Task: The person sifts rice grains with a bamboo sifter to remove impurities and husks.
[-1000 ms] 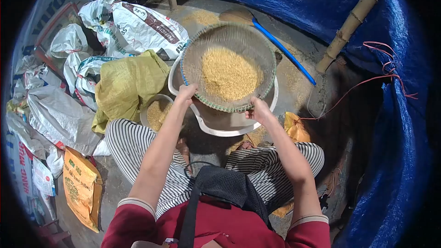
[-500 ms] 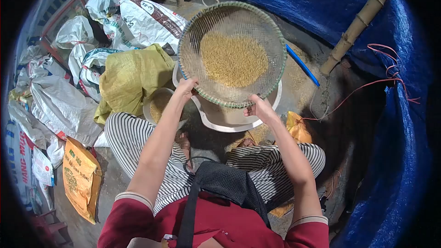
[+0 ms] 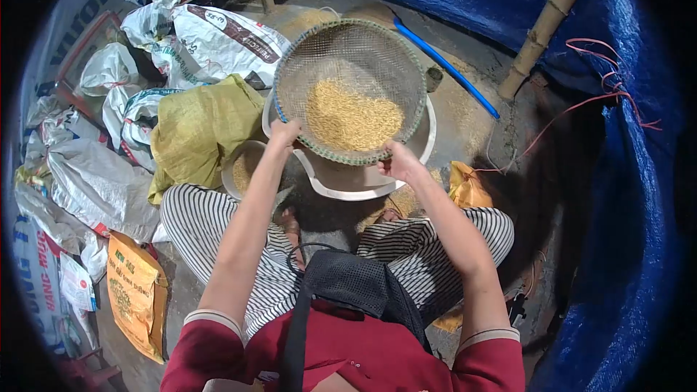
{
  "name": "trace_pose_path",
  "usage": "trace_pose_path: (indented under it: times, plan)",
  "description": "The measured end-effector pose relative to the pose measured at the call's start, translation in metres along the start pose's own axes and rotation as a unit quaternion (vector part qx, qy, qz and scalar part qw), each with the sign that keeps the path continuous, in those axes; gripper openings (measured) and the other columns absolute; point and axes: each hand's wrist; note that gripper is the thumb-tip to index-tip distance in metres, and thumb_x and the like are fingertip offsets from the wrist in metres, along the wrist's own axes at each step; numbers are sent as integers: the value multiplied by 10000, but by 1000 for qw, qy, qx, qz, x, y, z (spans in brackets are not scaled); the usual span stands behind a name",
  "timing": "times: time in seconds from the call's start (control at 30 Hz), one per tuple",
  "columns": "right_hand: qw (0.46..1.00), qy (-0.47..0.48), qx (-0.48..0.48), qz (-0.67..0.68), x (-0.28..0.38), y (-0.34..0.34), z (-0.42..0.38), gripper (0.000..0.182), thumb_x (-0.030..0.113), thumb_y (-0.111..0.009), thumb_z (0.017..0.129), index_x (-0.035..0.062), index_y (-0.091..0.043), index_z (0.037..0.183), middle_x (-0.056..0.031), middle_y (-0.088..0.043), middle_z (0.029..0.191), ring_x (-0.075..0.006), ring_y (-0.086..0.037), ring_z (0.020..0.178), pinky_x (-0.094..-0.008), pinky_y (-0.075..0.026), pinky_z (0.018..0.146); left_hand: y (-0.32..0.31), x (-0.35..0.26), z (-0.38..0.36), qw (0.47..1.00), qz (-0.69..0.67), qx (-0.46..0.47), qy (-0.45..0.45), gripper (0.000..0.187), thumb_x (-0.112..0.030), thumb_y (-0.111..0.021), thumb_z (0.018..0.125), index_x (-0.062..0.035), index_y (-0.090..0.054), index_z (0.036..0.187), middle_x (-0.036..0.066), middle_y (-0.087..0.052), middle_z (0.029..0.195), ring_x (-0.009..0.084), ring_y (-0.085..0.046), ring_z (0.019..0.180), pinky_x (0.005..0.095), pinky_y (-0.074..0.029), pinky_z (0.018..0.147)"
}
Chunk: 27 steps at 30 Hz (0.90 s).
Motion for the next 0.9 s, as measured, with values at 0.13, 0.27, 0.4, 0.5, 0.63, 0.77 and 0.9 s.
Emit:
trace_pose_path:
  times: [0.13,0.27,0.4,0.5,0.63,0.77,0.9]
  plan:
    - [988,134,-35,-69,3,-18,-30,276,194,-411,800,-44,-399,940,-151,-528,709,-175,-526,479,-299,-465,404,11,-5,-1,996,-66,50,14,118,4,-496,653,47,-546,752,96,-549,695,206,-549,626,320,-470,576]
    - [973,196,-31,-119,31,-39,-71,315,219,-470,780,-38,-384,942,-142,-525,717,-209,-525,458,-320,-472,419,15,7,4,949,-196,125,215,231,29,-473,656,26,-469,887,122,-520,818,250,-542,722,399,-494,625]
    - [993,100,-7,-59,16,8,-17,318,229,-460,797,-15,-388,988,-143,-522,764,-215,-554,561,-335,-489,496,-5,1,-10,983,-108,73,131,227,14,-470,656,42,-500,878,119,-545,802,241,-562,670,418,-490,594]
    - [996,71,-12,-46,6,18,-7,264,232,-447,816,17,-426,968,-122,-514,775,-197,-546,594,-325,-480,520,-11,4,-12,996,-74,34,34,200,-30,-505,651,62,-546,824,121,-581,753,212,-566,620,341,-472,578]
    - [998,47,-7,29,0,20,1,222,215,-489,795,28,-441,905,-96,-455,781,-173,-498,562,-315,-444,497,-30,-42,-38,974,180,-1,-138,266,-127,-539,637,95,-564,781,123,-595,686,191,-575,625,308,-445,573]
    - [997,49,-5,60,4,20,3,200,226,-504,800,55,-428,872,-71,-439,699,-147,-448,500,-312,-397,445,-16,-27,-17,996,65,36,-41,262,-92,-531,646,93,-556,831,156,-590,732,223,-585,622,346,-464,553]
    - [998,46,-18,-46,6,24,0,391,345,-493,808,9,-419,993,-139,-506,747,-188,-513,499,-353,-452,473,-7,16,-7,989,-66,56,123,287,8,-488,690,90,-485,965,148,-546,861,230,-571,705,350,-511,550]
Point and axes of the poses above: each hand's wrist, its own z-axis towards the middle knuckle, its own y-axis out of the back of the hand, x = y × z
